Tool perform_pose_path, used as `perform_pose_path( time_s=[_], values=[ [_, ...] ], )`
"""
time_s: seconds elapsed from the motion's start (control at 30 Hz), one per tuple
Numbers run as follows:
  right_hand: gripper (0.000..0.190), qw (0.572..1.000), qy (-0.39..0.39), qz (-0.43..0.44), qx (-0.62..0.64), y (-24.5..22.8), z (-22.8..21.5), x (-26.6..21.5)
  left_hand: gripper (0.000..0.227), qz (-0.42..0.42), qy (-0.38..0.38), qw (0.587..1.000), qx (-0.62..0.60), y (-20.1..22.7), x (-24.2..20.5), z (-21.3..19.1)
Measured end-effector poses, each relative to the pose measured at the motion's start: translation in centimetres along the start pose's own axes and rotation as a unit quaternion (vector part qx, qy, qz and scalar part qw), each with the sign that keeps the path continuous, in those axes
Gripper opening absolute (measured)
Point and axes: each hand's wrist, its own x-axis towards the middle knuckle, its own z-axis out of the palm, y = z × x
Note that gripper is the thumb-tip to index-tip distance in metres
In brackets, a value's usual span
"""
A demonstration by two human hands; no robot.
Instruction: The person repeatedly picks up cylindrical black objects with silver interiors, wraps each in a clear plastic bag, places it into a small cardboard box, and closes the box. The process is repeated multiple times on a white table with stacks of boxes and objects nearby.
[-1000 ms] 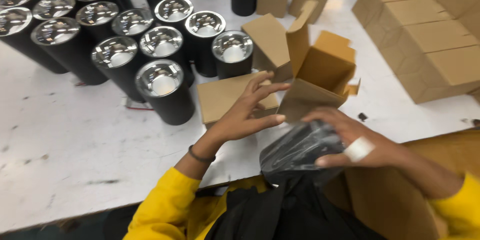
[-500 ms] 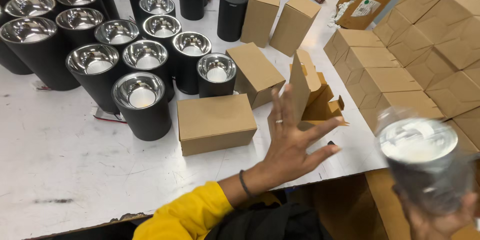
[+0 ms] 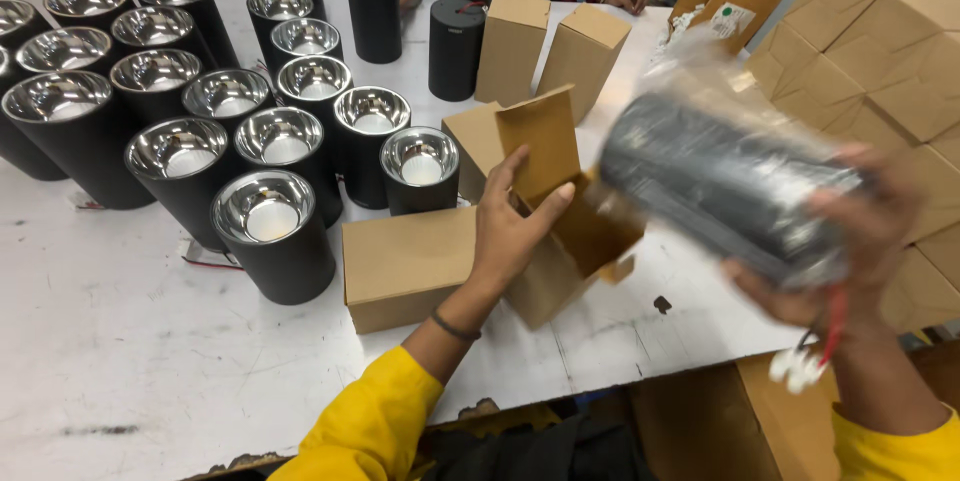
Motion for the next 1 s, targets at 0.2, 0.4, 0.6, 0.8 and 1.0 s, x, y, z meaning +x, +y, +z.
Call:
perform_pose_path(
  time_s=[0.2,0.4,0.6,0.8,1.0],
  values=[
    [0.078,0.968,-0.233,-0.09,0.0,-4.0,0.0,3.4,0.078,-0.178,-0.045,0.956,-0.231,0.2,-0.7,-2.6],
    [0.083,0.887,-0.462,-0.021,0.001,-2.1,0.7,6.8,0.076,-0.105,-0.146,0.976,-0.119,0.7,-2.5,-1.8],
    [0.085,0.835,-0.544,0.081,0.0,-3.9,7.3,4.8,0.059,-0.132,-0.195,0.935,-0.266,0.0,-3.6,-1.4],
    [0.079,0.856,-0.509,0.08,0.038,-4.7,8.6,4.2,0.059,-0.122,-0.184,0.94,-0.261,-0.9,-4.2,-1.4],
    [0.067,0.735,-0.605,0.306,0.0,-4.6,6.2,2.7,0.063,-0.154,-0.197,0.918,-0.308,-1.2,-4.3,-1.4]
  ],
)
